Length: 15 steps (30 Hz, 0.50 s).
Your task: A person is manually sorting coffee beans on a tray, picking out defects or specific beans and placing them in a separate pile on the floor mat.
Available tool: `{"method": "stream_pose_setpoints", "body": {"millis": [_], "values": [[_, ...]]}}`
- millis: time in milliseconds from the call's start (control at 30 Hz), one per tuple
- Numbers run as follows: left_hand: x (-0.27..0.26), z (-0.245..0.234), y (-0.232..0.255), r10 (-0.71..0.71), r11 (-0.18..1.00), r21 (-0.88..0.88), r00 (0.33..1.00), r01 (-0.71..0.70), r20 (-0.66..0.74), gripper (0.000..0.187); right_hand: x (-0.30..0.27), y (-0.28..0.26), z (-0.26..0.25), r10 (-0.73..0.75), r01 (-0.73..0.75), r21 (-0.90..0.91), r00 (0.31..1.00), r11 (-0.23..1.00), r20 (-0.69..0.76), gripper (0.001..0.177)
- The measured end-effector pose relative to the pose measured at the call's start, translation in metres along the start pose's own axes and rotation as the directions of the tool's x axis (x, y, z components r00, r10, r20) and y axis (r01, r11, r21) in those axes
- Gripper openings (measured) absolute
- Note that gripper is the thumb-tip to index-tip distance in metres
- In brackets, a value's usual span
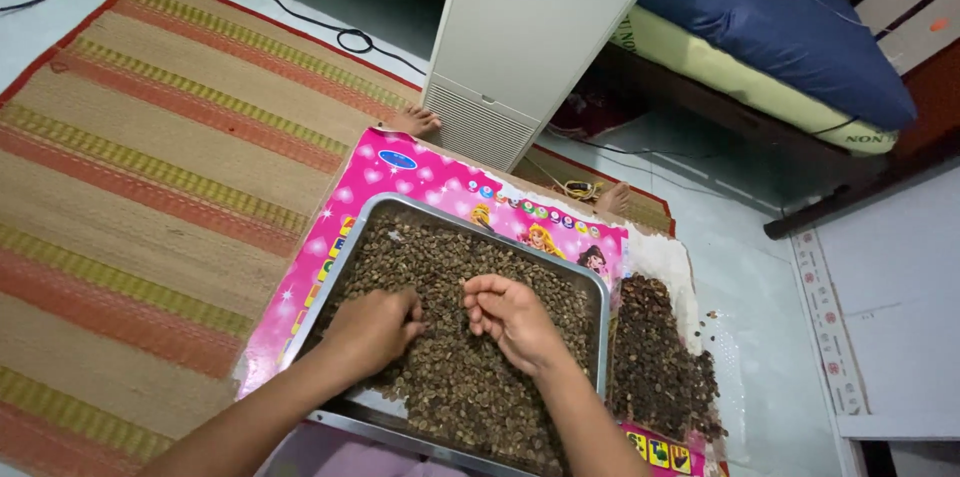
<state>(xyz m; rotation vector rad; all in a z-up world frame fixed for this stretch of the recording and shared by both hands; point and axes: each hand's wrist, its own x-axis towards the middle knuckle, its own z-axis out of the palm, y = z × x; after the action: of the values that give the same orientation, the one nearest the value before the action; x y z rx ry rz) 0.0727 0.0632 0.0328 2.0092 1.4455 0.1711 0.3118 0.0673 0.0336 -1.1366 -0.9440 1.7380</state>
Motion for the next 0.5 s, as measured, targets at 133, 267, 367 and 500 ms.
{"method": "stream_pose_setpoints", "body": {"millis": [133, 267, 367, 500], "values": [[-0.004, 0.003, -0.009, 0.002, 0.988, -0.152, 0.996, -0.014, -0.084, 0.012, -0.004, -0.001, 0.007, -0.008, 0.008, -0.01, 1.0, 1.0, 0.0, 0.026], [0.002, 0.019, -0.039, -0.136, 0.423, -0.906, 0.986, -0.028, -0.094, 0.011, -0.005, 0.014, 0.026, -0.159, 0.148, -0.41, 0.987, 0.9, 0.006, 0.017], [-0.001, 0.029, -0.055, -0.096, -0.161, -0.987, 0.995, -0.021, -0.005, 0.009, -0.008, 0.009, 0.051, -0.187, 0.179, -0.814, 0.978, 0.553, 0.089, 0.018], [-0.001, 0.043, -0.068, -0.056, -0.488, -0.872, 0.998, -0.036, -0.009, 0.016, -0.002, 0.035, 0.048, -0.311, 0.407, -0.907, 0.881, 0.113, 0.357, 0.014]]}}
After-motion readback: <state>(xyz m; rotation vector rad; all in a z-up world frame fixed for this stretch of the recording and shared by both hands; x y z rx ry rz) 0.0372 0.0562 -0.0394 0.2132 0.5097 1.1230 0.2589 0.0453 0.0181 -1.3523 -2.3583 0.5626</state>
